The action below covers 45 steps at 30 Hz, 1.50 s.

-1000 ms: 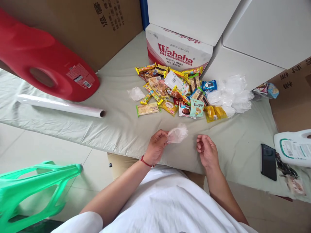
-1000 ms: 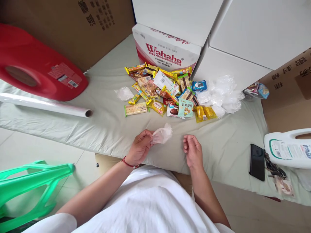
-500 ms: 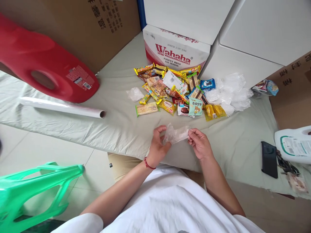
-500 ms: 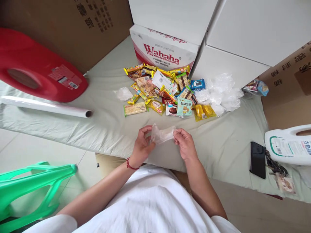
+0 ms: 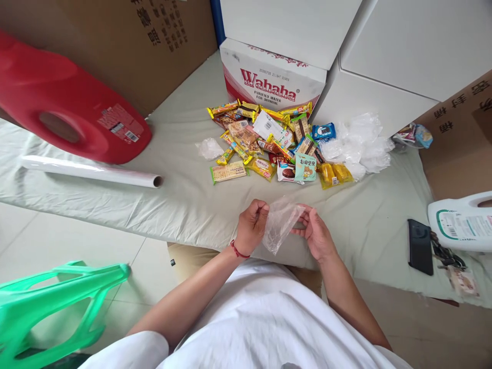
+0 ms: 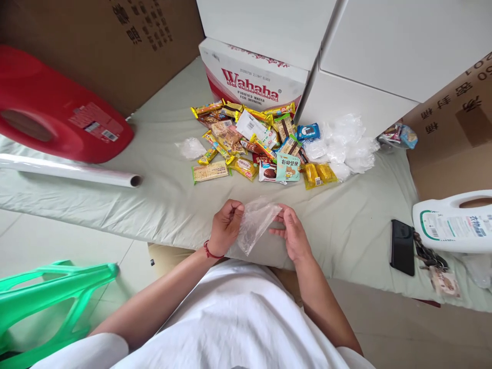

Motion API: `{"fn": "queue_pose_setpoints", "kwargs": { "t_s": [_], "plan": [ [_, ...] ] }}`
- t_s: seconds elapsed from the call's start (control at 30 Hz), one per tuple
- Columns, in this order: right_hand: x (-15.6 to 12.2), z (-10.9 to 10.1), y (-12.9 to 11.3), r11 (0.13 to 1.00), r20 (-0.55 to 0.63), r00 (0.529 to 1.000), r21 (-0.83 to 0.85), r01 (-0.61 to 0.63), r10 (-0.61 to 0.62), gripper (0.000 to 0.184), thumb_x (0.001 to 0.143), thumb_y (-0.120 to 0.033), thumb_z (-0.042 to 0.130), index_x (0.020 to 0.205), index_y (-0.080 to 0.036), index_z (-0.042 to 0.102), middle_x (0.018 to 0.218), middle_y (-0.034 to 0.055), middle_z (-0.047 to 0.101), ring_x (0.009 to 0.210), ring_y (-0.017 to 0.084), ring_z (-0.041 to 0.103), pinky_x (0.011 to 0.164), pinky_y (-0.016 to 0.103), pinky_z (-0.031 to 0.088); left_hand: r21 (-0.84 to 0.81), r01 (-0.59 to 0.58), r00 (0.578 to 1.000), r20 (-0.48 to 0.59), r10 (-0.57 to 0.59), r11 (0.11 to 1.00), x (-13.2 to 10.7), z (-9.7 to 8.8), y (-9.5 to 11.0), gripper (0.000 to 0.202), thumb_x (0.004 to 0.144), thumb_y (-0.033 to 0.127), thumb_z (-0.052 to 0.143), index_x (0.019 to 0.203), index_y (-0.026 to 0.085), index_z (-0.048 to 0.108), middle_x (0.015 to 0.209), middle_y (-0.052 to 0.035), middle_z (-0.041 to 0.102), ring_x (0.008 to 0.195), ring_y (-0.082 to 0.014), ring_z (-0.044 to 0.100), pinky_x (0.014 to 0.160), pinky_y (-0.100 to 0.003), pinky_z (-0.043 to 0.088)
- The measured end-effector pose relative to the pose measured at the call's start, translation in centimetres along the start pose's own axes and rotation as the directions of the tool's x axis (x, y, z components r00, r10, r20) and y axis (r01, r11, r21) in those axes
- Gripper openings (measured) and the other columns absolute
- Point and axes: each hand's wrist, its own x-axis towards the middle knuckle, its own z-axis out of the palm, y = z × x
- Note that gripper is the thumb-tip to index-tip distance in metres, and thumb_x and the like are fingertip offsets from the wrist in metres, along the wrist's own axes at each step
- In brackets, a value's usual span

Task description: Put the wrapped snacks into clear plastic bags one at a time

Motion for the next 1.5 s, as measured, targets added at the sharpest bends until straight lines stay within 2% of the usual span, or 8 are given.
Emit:
{"fn": "queue_pose_setpoints", "kwargs": {
  "t_s": [0.27,0.43,0.57,0.73,0.9,1.1,1.23,1.5],
  "plan": [
    [1.0,0.1,-0.1,0.984,-0.077,0.988,-0.130,0.122,-0.133,0.046,0.067,-0.053,0.088,0.093,-0.021,0.067,0.080,-0.0009,0.063,0.065,0.012,0.052,0.056,0.024,0.046,-0.114,0.011,0.986,-0.166,-0.030,0.993,1.0,-0.8,-0.5,0.032,0.093,0.053,0.061,0.081,0.023,0.054,0.069,0.0035,0.048,0.066,-0.0145,0.042,0.065,-0.027,0.036],
    [-0.1,-0.5,-0.6,0.791,-0.206,0.832,-0.486,0.371,-0.516,0.029,0.086,-0.049,0.073,0.096,-0.023,0.067,0.084,0.0015,0.063,0.075,0.016,0.056,0.063,0.026,0.048,-0.149,0.025,0.986,-0.160,-0.049,0.988,0.7,-1.0,-0.9,0.033,0.091,0.053,0.063,0.081,0.023,0.055,0.071,0.0033,0.047,0.068,-0.0146,0.041,0.066,-0.027,0.036],
    [-0.3,2.4,-0.4,0.898,0.010,0.971,-0.379,0.223,-0.237,0.036,0.082,-0.055,0.076,0.098,-0.024,0.067,0.080,0.0001,0.063,0.065,0.015,0.053,0.049,0.025,0.041,-0.266,0.064,0.992,-0.087,-0.090,0.962,0.0,0.1,-0.7,0.031,0.087,0.052,0.067,0.081,0.023,0.058,0.072,0.0034,0.048,0.068,-0.0136,0.042,0.066,-0.027,0.037],
    [1.1,5.6,0.6,0.967,0.130,0.985,-0.211,0.142,-0.116,0.038,0.073,-0.055,0.082,0.082,-0.022,0.066,0.073,-0.0012,0.061,0.062,0.013,0.051,0.052,0.025,0.044,-0.397,0.208,0.975,0.013,-0.221,0.894,0.1,0.3,-0.1,0.030,0.076,0.046,0.074,0.074,0.021,0.057,0.068,0.0044,0.049,0.064,-0.0111,0.042,0.063,-0.025,0.037],
    [1.3,4.5,0.0,0.988,0.062,0.992,-0.101,0.117,-0.111,0.041,0.071,-0.055,0.084,0.078,-0.021,0.064,0.071,-0.0028,0.056,0.060,0.010,0.045,0.050,0.022,0.041,-0.475,0.249,0.944,-0.076,-0.321,0.844,0.6,-0.9,0.4,0.030,0.072,0.042,0.073,0.069,0.021,0.053,0.062,0.0056,0.043,0.058,-0.0096,0.037,0.057,-0.023,0.034],
    [0.7,5.2,0.4,0.974,0.189,0.978,-0.188,0.126,-0.090,0.044,0.071,-0.058,0.084,0.090,-0.022,0.067,0.089,0.0021,0.067,0.080,0.016,0.060,0.067,0.028,0.054,-0.502,0.282,0.958,0.097,-0.270,0.818,-0.2,0.5,0.7,0.033,0.072,0.045,0.081,0.074,0.019,0.060,0.072,0.0030,0.056,0.066,-0.0100,0.049,0.063,-0.024,0.041],
    [1.1,5.4,1.0,0.982,0.130,0.984,-0.127,0.137,-0.121,0.036,0.070,-0.051,0.087,0.079,-0.021,0.069,0.076,-0.0011,0.065,0.071,0.013,0.058,0.072,0.028,0.053,-0.472,0.274,0.957,0.049,-0.285,0.838,0.0,0.7,0.0,0.042,0.073,0.053,0.083,0.077,0.020,0.058,0.069,0.0053,0.053,0.062,-0.0083,0.046,0.061,-0.022,0.039],
    [0.6,0.0,-1.5,0.993,-0.051,0.992,-0.010,0.117,-0.117,0.033,0.068,-0.044,0.091,0.079,-0.021,0.071,0.084,0.0006,0.068,0.063,0.008,0.049,0.052,0.019,0.042,-0.565,0.234,0.933,-0.098,-0.346,0.791,2.0,-2.3,-0.4,0.038,0.074,0.044,0.082,0.076,0.021,0.052,0.064,0.0073,0.048,0.051,-0.0062,0.041,0.048,-0.019,0.033]
  ]
}}
